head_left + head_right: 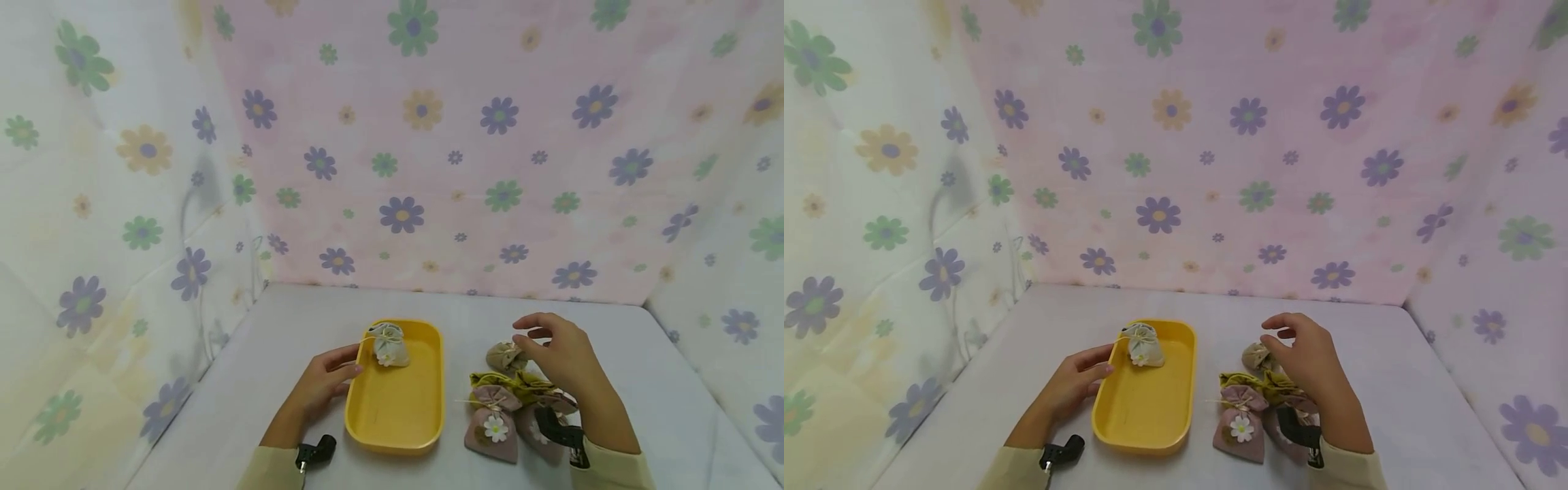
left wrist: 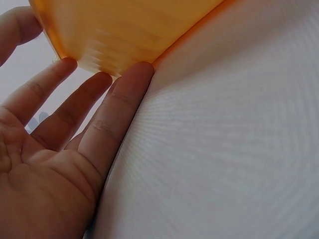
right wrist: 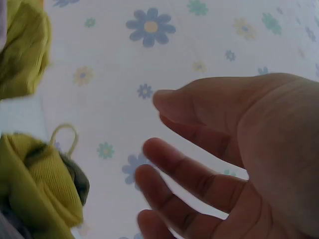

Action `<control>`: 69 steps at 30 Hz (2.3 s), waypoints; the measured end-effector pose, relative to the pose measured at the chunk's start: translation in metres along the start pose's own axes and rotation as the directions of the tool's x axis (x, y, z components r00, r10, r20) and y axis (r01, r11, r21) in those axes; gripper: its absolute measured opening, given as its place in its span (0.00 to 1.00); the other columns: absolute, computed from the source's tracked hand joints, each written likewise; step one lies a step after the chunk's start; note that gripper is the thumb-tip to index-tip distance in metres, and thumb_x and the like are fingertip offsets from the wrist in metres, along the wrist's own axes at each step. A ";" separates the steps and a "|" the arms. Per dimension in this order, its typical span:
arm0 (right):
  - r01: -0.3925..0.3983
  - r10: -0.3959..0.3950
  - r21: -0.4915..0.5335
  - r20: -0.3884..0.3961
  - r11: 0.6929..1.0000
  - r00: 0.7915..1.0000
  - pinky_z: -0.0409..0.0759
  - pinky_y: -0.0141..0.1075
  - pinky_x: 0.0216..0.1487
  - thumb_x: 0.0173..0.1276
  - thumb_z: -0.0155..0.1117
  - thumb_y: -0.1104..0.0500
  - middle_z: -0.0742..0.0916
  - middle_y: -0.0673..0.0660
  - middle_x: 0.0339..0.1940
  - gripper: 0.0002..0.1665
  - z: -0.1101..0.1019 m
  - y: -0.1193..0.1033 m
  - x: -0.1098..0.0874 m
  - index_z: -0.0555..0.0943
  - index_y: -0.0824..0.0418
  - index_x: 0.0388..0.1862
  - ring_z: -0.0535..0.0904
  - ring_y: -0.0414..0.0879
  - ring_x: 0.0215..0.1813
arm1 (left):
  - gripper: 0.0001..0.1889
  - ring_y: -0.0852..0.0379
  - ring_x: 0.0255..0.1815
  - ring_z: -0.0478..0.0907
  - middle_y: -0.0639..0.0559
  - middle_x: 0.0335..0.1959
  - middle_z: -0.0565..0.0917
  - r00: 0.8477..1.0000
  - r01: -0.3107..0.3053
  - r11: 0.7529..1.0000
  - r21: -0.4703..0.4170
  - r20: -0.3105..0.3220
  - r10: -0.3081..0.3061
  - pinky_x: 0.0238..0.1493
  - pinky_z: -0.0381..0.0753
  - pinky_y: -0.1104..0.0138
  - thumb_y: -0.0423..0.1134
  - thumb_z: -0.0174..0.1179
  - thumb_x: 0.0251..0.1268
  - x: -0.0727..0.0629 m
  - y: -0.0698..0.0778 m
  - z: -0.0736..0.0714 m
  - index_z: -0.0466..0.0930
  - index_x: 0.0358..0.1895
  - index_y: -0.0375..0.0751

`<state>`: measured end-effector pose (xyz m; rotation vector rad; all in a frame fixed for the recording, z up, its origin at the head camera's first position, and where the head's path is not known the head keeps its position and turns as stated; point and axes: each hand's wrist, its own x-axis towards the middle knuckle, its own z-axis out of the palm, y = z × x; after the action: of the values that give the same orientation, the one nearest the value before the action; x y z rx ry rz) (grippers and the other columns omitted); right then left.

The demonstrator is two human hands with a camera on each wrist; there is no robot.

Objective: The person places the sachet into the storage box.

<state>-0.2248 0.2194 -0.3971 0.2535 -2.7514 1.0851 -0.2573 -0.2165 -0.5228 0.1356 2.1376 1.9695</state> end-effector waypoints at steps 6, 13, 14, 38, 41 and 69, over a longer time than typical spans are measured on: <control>-0.050 0.050 -0.002 0.047 0.999 0.998 0.86 0.53 0.48 0.75 0.67 0.47 0.87 0.60 0.58 0.18 -0.001 0.018 0.001 0.84 0.52 0.58 0.85 0.60 0.58 | 0.29 0.46 0.63 0.83 0.40 0.72 0.76 1.000 0.013 1.000 -0.028 0.000 -0.013 0.53 0.89 0.57 0.42 0.68 0.70 -0.001 0.000 0.001 0.75 0.73 0.46; -0.098 0.098 -0.007 0.096 0.995 0.991 0.84 0.60 0.55 0.74 0.67 0.49 0.85 0.63 0.62 0.20 0.004 0.025 0.004 0.83 0.55 0.60 0.79 0.66 0.65 | 0.29 0.45 0.64 0.82 0.41 0.73 0.76 1.000 0.007 1.000 -0.019 -0.006 -0.007 0.53 0.89 0.57 0.42 0.69 0.69 -0.002 0.000 0.000 0.75 0.73 0.47; -0.112 0.112 -0.010 0.100 0.994 0.989 0.84 0.61 0.56 0.74 0.67 0.48 0.85 0.63 0.63 0.21 0.005 0.026 0.004 0.83 0.55 0.61 0.79 0.66 0.66 | 0.29 0.45 0.64 0.82 0.41 0.73 0.76 1.000 0.006 1.000 -0.017 -0.004 -0.006 0.53 0.89 0.57 0.42 0.68 0.69 -0.002 0.001 0.000 0.75 0.73 0.47; -0.152 0.160 -0.061 0.158 0.986 0.974 0.85 0.45 0.39 0.71 0.68 0.59 0.88 0.65 0.55 0.16 0.014 0.035 0.007 0.87 0.56 0.56 0.85 0.62 0.53 | 0.28 0.45 0.64 0.82 0.43 0.73 0.76 1.000 0.004 1.000 -0.010 0.000 -0.004 0.53 0.89 0.57 0.41 0.67 0.71 -0.002 0.004 0.001 0.75 0.73 0.48; -0.174 0.178 -0.044 0.154 0.984 0.972 0.85 0.43 0.37 0.72 0.67 0.58 0.88 0.64 0.53 0.15 0.015 0.036 0.007 0.88 0.56 0.55 0.86 0.56 0.48 | 0.28 0.45 0.64 0.82 0.43 0.73 0.76 1.000 0.002 1.000 0.001 -0.005 -0.002 0.53 0.89 0.57 0.42 0.67 0.71 -0.002 0.004 0.001 0.75 0.73 0.48; -0.212 0.213 -0.027 0.050 0.977 0.976 0.86 0.55 0.48 0.74 0.65 0.51 0.90 0.61 0.52 0.15 0.010 0.027 0.005 0.89 0.53 0.53 0.86 0.59 0.53 | 0.28 0.47 0.63 0.83 0.45 0.72 0.77 1.000 0.004 1.000 -0.004 -0.015 -0.004 0.53 0.89 0.58 0.43 0.68 0.70 -0.001 -0.001 0.001 0.76 0.72 0.50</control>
<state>-0.2372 0.2314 -0.4215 -0.0176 -2.8877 1.1119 -0.2560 -0.2160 -0.5236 0.1158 2.1415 1.9785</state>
